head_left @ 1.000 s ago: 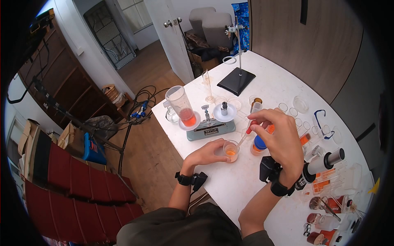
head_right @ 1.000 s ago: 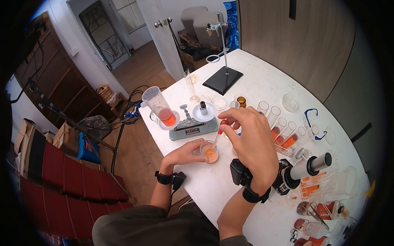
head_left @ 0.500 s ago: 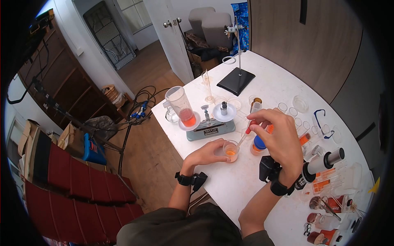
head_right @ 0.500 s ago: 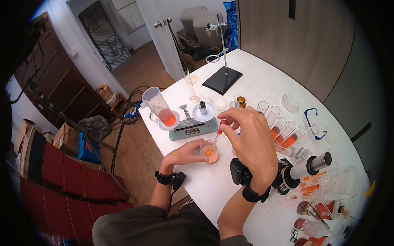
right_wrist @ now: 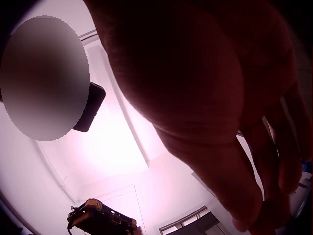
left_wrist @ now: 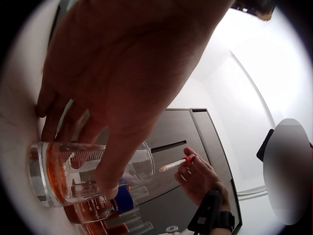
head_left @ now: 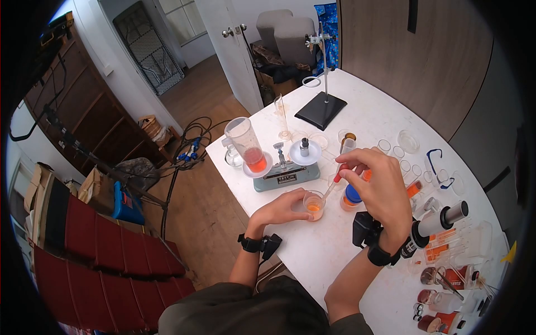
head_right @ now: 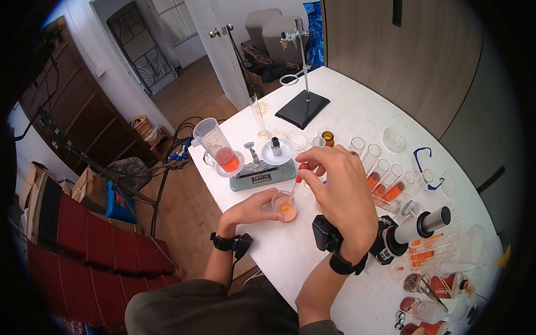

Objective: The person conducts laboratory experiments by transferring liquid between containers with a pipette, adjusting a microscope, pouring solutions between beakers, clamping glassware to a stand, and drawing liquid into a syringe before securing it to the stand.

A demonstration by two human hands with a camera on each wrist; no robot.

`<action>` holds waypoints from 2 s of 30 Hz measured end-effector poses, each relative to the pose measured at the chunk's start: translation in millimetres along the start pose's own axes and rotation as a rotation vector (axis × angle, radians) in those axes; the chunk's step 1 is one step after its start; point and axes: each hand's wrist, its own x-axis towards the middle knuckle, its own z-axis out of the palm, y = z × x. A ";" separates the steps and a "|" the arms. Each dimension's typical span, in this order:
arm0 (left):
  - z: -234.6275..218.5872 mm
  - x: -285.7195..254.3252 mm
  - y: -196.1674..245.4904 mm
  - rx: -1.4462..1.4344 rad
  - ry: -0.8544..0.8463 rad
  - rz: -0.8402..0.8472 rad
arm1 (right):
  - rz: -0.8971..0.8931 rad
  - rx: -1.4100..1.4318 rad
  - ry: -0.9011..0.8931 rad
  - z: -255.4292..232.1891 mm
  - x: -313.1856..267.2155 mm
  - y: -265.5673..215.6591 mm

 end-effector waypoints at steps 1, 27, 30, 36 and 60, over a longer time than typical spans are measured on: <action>0.0 0.1 0.0 -0.001 -0.001 -0.003 | 0.006 0.007 -0.004 0.0 0.0 0.0; 0.0 0.1 2.4 -0.026 -0.011 -0.029 | 0.002 0.006 -0.004 2.2 0.3 3.7; -0.3 0.0 0.6 -0.023 -0.014 -0.028 | -0.009 -0.003 0.009 3.1 0.9 4.7; -0.7 0.4 0.5 -0.017 -0.019 -0.012 | -0.088 0.049 0.174 7.4 9.0 -2.7; -9.7 -17.5 19.9 -0.210 -0.002 0.086 | -0.372 0.327 0.582 112.5 52.9 -48.5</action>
